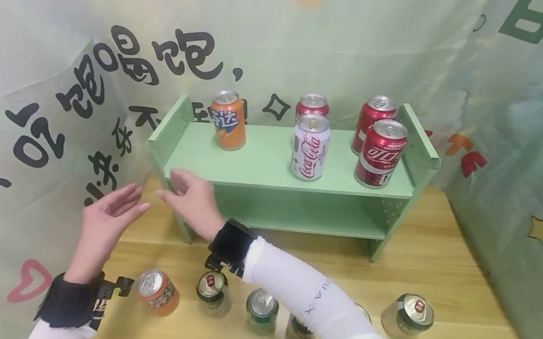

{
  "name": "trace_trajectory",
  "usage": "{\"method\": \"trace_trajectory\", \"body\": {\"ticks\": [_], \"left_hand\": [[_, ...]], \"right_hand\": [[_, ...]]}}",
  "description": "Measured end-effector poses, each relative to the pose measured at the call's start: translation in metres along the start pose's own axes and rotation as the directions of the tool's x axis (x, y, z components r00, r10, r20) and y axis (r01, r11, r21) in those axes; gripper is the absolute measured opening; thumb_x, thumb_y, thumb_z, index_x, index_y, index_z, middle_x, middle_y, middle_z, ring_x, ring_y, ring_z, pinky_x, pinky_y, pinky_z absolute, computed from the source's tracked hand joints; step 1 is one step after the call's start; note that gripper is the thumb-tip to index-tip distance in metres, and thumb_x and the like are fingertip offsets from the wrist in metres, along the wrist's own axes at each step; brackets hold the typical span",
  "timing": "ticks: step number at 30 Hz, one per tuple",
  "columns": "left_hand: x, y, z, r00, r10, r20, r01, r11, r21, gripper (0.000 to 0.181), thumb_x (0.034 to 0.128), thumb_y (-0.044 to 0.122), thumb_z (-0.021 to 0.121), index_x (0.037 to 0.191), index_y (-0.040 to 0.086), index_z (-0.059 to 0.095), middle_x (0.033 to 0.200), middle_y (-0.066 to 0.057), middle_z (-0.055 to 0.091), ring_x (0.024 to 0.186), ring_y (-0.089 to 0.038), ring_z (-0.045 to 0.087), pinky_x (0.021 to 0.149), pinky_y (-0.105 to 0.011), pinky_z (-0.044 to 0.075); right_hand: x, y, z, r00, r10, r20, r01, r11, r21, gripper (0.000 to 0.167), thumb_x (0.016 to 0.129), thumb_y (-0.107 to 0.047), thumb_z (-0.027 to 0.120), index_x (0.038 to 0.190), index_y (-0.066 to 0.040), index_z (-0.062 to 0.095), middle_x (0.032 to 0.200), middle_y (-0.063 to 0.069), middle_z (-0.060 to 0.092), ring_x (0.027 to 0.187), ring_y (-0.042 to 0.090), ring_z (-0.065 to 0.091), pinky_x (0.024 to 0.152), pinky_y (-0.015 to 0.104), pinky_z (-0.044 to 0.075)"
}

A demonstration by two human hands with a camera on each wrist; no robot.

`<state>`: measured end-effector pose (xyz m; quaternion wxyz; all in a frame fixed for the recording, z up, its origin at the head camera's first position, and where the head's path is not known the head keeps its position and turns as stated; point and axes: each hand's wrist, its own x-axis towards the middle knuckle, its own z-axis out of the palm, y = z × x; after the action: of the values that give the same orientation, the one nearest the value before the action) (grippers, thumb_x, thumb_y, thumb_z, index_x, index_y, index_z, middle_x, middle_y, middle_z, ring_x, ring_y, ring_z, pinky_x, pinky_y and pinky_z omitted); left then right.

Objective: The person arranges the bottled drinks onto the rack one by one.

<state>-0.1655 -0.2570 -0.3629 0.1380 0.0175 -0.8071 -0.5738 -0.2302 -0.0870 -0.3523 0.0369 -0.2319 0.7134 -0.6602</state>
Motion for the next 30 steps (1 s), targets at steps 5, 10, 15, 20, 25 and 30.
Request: {"method": "trace_trajectory", "body": {"ticks": [5,10,15,20,25,30], "left_hand": [[-0.013,-0.018,-0.017,0.997,-0.047,0.055,0.042,0.995,0.096,0.067,0.088,0.03,0.067,0.14,-0.002,0.039,0.138,-0.022,0.048,0.123,-0.034,0.05,0.089,-0.012,0.046],[-0.04,-0.055,-0.022,0.983,-0.128,0.13,0.107,0.981,0.16,0.068,0.0884,0.03,0.066,0.139,-0.006,0.038,0.135,-0.025,0.049,0.119,-0.038,0.052,0.087,-0.016,0.048],[-0.057,-0.094,-0.014,0.975,-0.201,0.099,0.198,0.979,0.037,0.067,0.0891,0.026,0.067,0.139,-0.008,0.038,0.136,-0.027,0.048,0.12,-0.029,0.054,0.085,-0.012,0.048],[-0.066,-0.119,-0.003,0.955,-0.294,0.033,0.296,0.95,-0.096,0.068,0.0883,0.024,0.068,0.141,-0.006,0.037,0.139,-0.025,0.045,0.11,-0.002,0.056,0.085,-0.008,0.045],[-0.08,-0.138,-0.007,0.958,-0.27,0.099,0.274,0.961,-0.035,0.064,0.0877,0.018,0.068,0.138,-0.008,0.039,0.138,-0.028,0.045,0.125,-0.033,0.049,0.086,-0.011,0.047],[-0.094,-0.152,-0.014,0.949,-0.259,0.182,0.259,0.966,0.023,0.067,0.0843,0.01,0.071,0.137,-0.013,0.037,0.136,-0.034,0.043,0.126,-0.043,0.043,0.092,-0.023,0.049]], "right_hand": [[-0.009,0.007,0.03,0.997,0.029,0.076,-0.024,0.998,-0.059,0.053,0.084,-0.018,0.072,0.13,-0.002,0.053,0.131,0.015,0.057,0.118,0.019,0.057,0.092,0.018,0.047],[-0.03,0.038,0.05,0.986,0.103,0.131,-0.088,0.989,-0.117,0.053,0.083,-0.018,0.072,0.13,-0.002,0.053,0.129,0.013,0.058,0.116,0.017,0.058,0.092,0.019,0.048],[-0.048,0.073,0.061,0.971,0.153,0.182,-0.121,0.977,-0.177,0.054,0.085,-0.019,0.071,0.132,0.0,0.052,0.13,0.016,0.057,0.119,0.021,0.056,0.094,0.023,0.048],[-0.062,0.101,0.065,0.963,0.169,0.21,-0.114,0.961,-0.252,0.058,0.084,-0.015,0.072,0.133,0.006,0.048,0.131,0.022,0.055,0.12,0.029,0.055,0.096,0.028,0.048],[-0.07,0.12,0.072,0.944,0.201,0.26,-0.071,0.898,-0.435,0.072,0.077,-0.023,0.079,0.135,0.004,0.047,0.128,0.02,0.058,0.113,0.025,0.059,0.095,0.028,0.049],[-0.072,0.126,0.082,0.914,0.2,0.353,0.043,0.817,-0.575,0.081,0.07,-0.021,0.084,0.136,0.003,0.045,0.124,0.016,0.061,0.11,0.019,0.06,0.093,0.022,0.047]]}}
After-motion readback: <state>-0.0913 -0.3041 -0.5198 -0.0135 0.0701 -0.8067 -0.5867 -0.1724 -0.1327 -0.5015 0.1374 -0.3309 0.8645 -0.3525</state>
